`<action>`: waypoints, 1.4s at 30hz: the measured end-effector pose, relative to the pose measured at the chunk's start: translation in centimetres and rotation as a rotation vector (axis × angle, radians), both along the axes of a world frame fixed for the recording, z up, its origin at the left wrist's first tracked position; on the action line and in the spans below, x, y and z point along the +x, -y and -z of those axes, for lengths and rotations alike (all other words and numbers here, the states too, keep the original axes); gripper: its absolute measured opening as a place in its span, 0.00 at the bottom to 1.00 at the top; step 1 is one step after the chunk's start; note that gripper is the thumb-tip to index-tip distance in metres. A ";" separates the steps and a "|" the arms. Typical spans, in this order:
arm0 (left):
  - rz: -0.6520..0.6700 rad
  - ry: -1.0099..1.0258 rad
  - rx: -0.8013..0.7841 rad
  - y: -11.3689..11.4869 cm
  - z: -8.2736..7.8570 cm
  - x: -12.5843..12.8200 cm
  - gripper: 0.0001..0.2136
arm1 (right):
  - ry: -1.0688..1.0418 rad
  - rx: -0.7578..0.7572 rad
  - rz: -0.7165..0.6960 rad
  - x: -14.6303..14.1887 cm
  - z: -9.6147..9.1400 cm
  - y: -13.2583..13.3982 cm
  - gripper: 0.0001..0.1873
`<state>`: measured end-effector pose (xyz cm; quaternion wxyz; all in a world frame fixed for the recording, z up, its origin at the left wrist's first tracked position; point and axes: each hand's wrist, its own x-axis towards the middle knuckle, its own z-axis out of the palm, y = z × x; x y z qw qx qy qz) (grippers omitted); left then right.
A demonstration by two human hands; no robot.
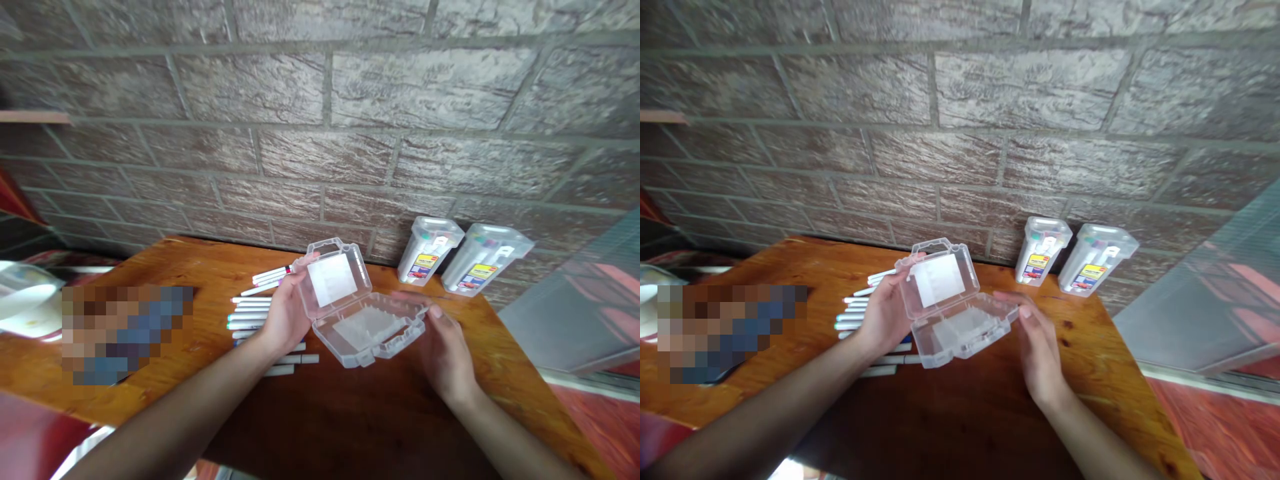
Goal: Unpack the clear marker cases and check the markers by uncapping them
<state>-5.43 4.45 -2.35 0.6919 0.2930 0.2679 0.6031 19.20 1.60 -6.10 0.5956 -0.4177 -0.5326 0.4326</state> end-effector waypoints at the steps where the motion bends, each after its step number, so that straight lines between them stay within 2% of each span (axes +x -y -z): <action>1: -0.011 0.017 0.009 -0.1 -0.1 -0.1 0.19 | -0.043 -0.039 -0.021 -0.2 -0.2 0.0 0.25; 4: -0.013 0.060 0.053 -0.3 -0.3 -0.4 0.21 | -0.158 -0.155 -0.101 -1.0 -0.9 0.0 0.26; 9: -0.054 0.081 0.080 -0.8 -0.1 -0.6 0.23 | -0.439 -0.437 -0.366 -1.8 -1.5 0.4 0.29; 12: -0.084 0.083 0.072 -1.0 0.1 -0.7 0.22 | -0.389 -0.455 -0.326 -1.8 -1.3 0.5 0.27; 17: -0.110 0.061 0.053 -1.5 0.3 -1.0 0.18 | -0.305 -0.434 -0.239 -1.6 -0.7 0.2 0.13; 23: -0.271 -0.080 -0.033 -2.4 0.7 -1.5 0.10 | -0.266 -0.401 -0.255 -1.5 -0.9 -0.3 0.11; 28: -0.306 -0.131 -0.015 -2.4 0.7 -1.6 0.21 | -0.252 -0.339 -0.167 -0.4 -1.4 -1.2 0.12; 32: -0.243 -0.239 0.020 -2.1 0.7 -1.6 0.28 | -0.215 -0.327 -0.067 1.8 -1.7 -2.7 0.13; 35: -0.093 -0.335 0.010 -1.9 1.0 -1.6 0.33 | -0.142 -0.347 -0.008 3.9 -2.1 -3.8 0.13; 39: 0.062 -0.439 -0.033 -1.5 1.6 -1.6 0.36 | -0.001 -0.431 -0.039 6.1 -2.8 -4.6 0.11; 42: 0.088 -0.493 -0.045 -1.5 2.0 -1.7 0.32 | 0.089 -0.485 -0.076 7.1 -2.9 -4.7 0.11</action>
